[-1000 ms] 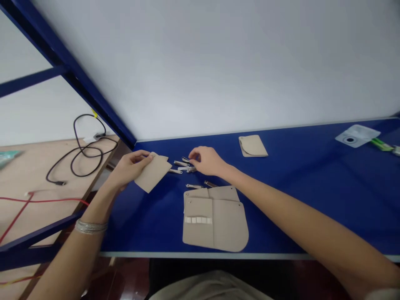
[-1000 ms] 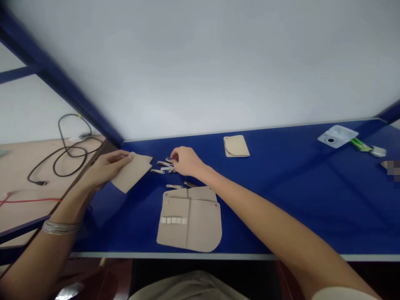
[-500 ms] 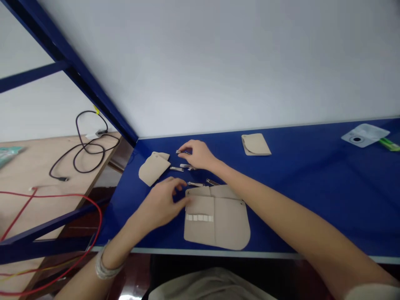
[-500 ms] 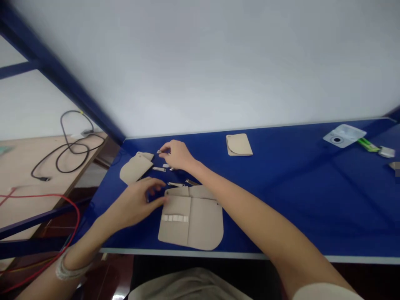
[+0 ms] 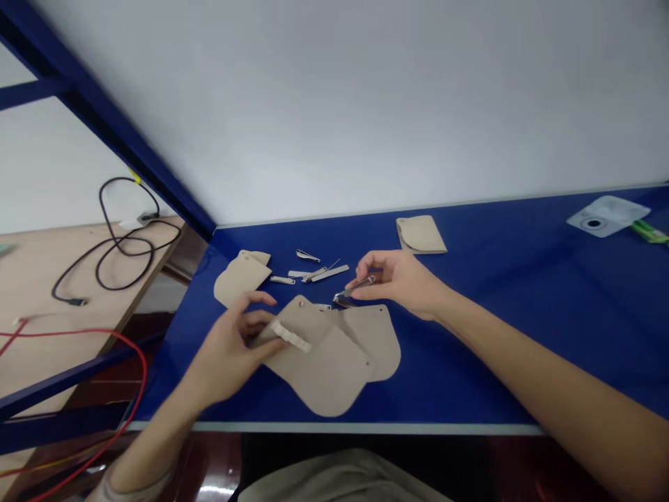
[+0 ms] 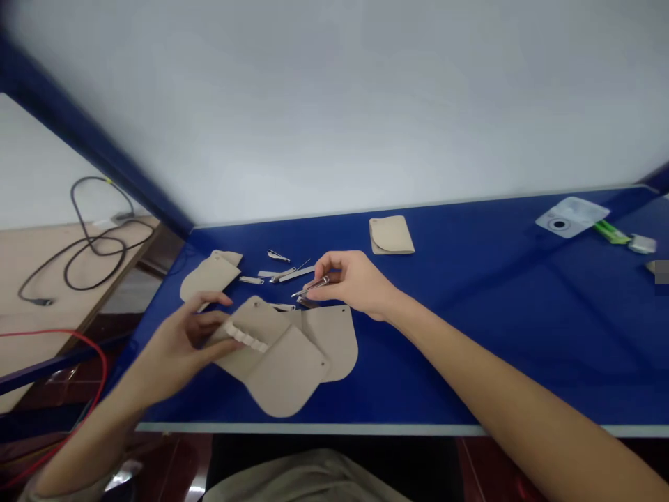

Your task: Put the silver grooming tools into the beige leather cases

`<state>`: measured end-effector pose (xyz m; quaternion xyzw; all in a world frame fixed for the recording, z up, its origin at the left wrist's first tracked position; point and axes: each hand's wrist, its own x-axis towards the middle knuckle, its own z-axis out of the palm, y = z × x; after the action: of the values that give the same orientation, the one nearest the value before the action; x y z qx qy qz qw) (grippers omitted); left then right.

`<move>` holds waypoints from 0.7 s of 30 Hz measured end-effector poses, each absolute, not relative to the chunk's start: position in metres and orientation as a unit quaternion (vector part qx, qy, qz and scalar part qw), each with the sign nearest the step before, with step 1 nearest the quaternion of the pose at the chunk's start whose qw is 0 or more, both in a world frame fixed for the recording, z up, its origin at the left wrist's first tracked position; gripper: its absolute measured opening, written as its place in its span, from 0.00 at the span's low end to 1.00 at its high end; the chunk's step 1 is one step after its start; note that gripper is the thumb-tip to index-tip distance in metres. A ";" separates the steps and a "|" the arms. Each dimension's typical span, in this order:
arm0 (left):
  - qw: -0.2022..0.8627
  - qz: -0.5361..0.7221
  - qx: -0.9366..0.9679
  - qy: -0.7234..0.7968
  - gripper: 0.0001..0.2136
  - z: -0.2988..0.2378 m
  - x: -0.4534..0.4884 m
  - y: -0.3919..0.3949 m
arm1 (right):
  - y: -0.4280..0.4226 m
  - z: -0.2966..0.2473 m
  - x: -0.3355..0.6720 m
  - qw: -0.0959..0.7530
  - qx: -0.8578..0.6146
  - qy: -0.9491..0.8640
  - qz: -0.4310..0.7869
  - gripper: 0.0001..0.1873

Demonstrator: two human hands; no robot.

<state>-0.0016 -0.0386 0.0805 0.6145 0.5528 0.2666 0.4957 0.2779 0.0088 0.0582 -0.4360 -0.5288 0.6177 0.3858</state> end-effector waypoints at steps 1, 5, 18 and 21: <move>0.511 0.278 0.609 0.540 0.25 0.085 -0.005 -0.031 | 0.008 0.059 0.279 0.389 -0.438 -0.527 0.615 0.20; 0.491 0.314 0.626 0.519 0.20 0.095 -0.001 -0.001 | 0.004 0.063 0.280 0.401 -0.432 -0.534 0.607 0.19; 0.559 0.271 0.649 0.439 0.18 0.062 0.046 0.021 | -0.014 0.054 0.268 0.392 -0.441 -0.795 0.143 0.13; 0.544 0.278 0.659 0.439 0.16 0.060 0.047 0.017 | -0.015 0.048 0.264 0.387 -0.436 -0.807 0.095 0.14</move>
<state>0.0470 0.0174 0.0595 0.6589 0.4395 0.2776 0.5437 0.2642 -0.0150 0.0484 -0.4359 -0.8067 0.0954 0.3874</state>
